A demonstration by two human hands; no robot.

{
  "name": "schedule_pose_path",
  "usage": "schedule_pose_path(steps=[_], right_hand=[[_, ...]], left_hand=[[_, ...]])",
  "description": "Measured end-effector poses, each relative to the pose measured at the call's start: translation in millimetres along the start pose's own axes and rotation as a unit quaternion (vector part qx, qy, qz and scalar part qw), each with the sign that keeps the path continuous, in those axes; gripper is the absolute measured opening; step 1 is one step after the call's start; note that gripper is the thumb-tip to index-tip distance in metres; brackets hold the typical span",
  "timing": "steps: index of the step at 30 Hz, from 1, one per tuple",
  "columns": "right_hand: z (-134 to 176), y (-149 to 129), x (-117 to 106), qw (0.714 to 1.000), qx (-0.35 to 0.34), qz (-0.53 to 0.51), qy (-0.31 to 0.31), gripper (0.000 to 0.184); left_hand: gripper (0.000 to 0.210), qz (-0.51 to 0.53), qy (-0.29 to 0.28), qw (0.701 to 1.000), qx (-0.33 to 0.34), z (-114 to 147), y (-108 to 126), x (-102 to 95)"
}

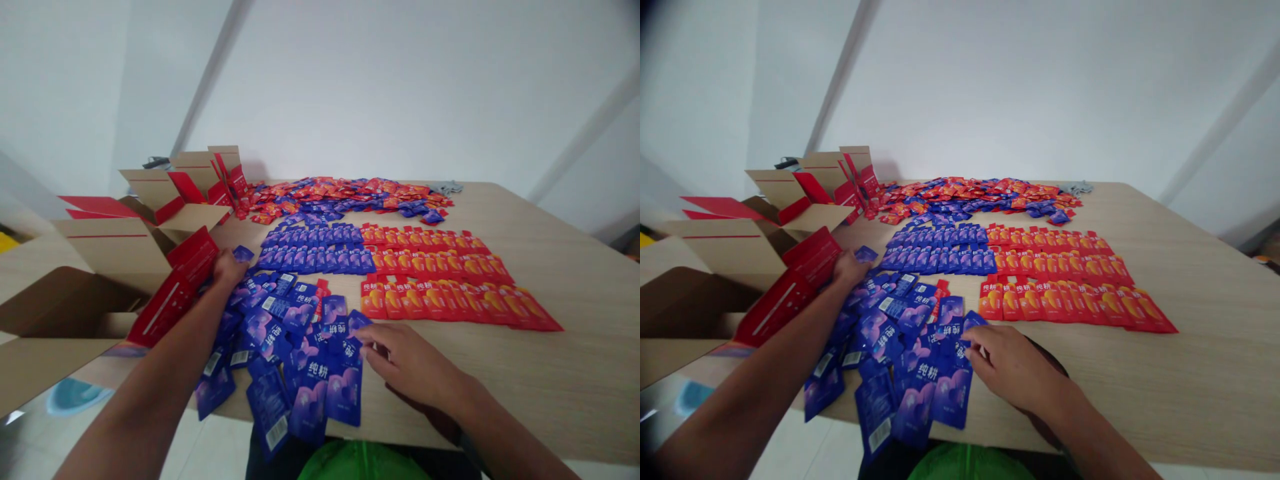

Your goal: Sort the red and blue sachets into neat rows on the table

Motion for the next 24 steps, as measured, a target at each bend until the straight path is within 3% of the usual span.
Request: schedule_pose_path(steps=[4, 8, 11, 14, 17, 20, 22, 24], right_hand=[[24.9, 29.4, 28.4, 0.998, 0.049, 0.039, 0.031, 0.031], [32.9, 43.0, 40.8, 0.996, 0.05, 0.036, 0.071, 0.03], [32.4, 42.1, 40.8, 0.996, 0.039, 0.031, 0.07, 0.03], [32.9, 42.7, 39.6, 0.997, 0.035, 0.028, 0.07, 0.03], [34.7, 47.4, 39.1, 0.997, 0.038, 0.018, 0.072, 0.03], [35.5, 51.2, 35.7, 0.996, 0.055, -0.014, 0.073, 0.027], [35.4, 50.8, 30.8, 0.989, 0.087, -0.077, 0.093, 0.024], [35.1, 47.5, 29.1, 0.961, 0.138, -0.209, 0.119, 0.036]], left_hand=[[0.059, 0.039, 0.03, 0.999, -0.004, -1.7, -4.9, -5.1], [0.045, 0.071, 0.023, 0.997, -0.003, -2.6, -3.8, -10.3], [0.035, 0.087, 0.036, 0.995, 0.01, -1.5, 7.8, -20.0], [0.034, 0.112, 0.069, 0.99, 0.043, 13.9, 34.4, -34.5], [0.035, 0.197, 0.075, 0.973, 0.097, 61.7, 76.4, -44.6], [0.026, 0.286, -0.012, 0.943, 0.168, 142.8, 126.5, -38.0], [0.012, 0.338, -0.076, 0.9, 0.265, 206.9, 160.4, -31.1], [0.011, 0.362, -0.14, 0.849, 0.359, 266.0, 187.0, -21.6]])
Point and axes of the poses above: each hand's wrist, its own z-axis away from the middle knuckle, its own x-axis out of the palm, y = z × x, the point moved 6 cm from there along -z, towards the middle knuckle, and after that the axes turned 15 degrees about z, right-handed, at the moved point
